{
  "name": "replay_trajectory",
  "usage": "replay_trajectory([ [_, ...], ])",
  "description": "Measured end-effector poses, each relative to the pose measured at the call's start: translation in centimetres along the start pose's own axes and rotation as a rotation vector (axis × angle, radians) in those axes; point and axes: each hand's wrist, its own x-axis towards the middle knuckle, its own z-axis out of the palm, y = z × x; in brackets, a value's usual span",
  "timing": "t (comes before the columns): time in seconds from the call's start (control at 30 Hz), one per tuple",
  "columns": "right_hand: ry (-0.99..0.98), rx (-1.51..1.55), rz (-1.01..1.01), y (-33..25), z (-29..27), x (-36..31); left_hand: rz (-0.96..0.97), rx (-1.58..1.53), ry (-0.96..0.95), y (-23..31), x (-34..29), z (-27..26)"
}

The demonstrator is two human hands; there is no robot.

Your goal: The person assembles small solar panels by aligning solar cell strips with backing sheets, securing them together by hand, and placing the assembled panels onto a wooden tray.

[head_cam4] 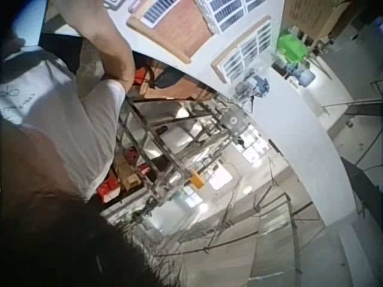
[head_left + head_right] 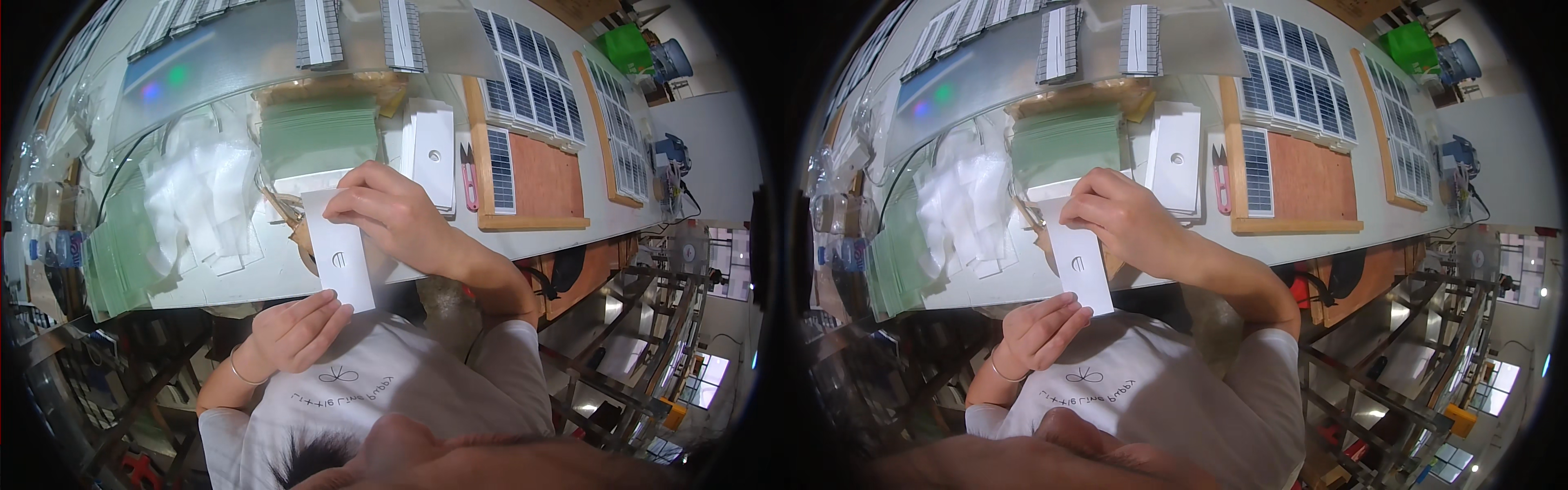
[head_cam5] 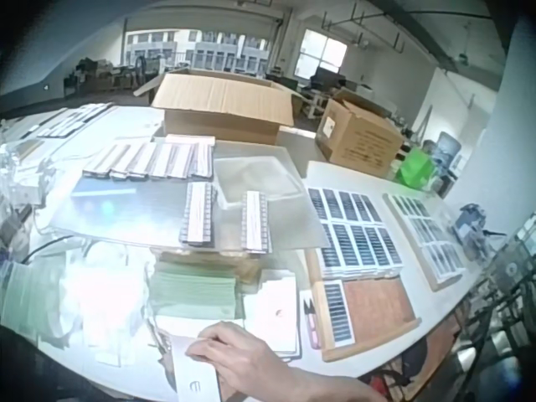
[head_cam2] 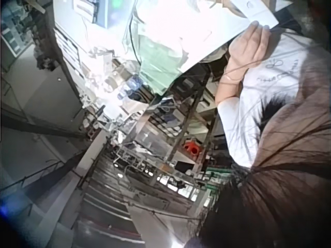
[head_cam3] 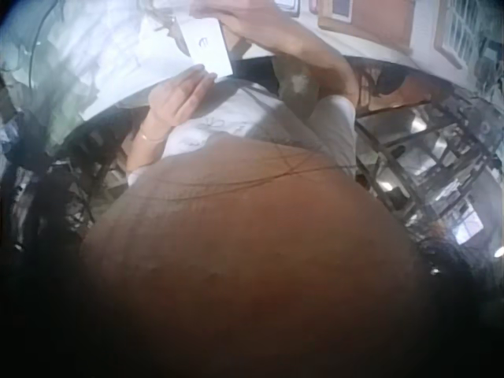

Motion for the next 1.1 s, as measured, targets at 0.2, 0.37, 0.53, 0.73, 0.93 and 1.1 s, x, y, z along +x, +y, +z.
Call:
replay_trajectory([
  [0.2,-0.026,-0.096,0.021,0.0,-0.2,-0.1,0.012,0.019,0.021,-0.1,-0.5,0.9],
  [0.37,-0.105,0.103,0.122,0.2,-0.7,-0.1,0.034,0.015,0.018,-0.2,-0.7,0.6],
  [0.53,-0.078,-0.027,-0.063,-0.6,-3.7,0.5,-0.532,-0.254,0.199,0.0,-1.3,-3.6],
  [0.73,-0.076,0.392,0.341,-1.1,-1.3,-0.2,-1.259,-0.942,0.554,-2.7,-0.1,-2.9],
  [0.93,0.004,0.528,0.354,-0.9,-0.7,-0.5,-1.313,-0.978,0.509,-2.9,-0.7,-3.0],
  [1.1,-0.06,0.549,0.432,-0.7,-1.0,-0.8,-1.3,-1.042,0.54,-2.8,-0.4,-2.9],
])
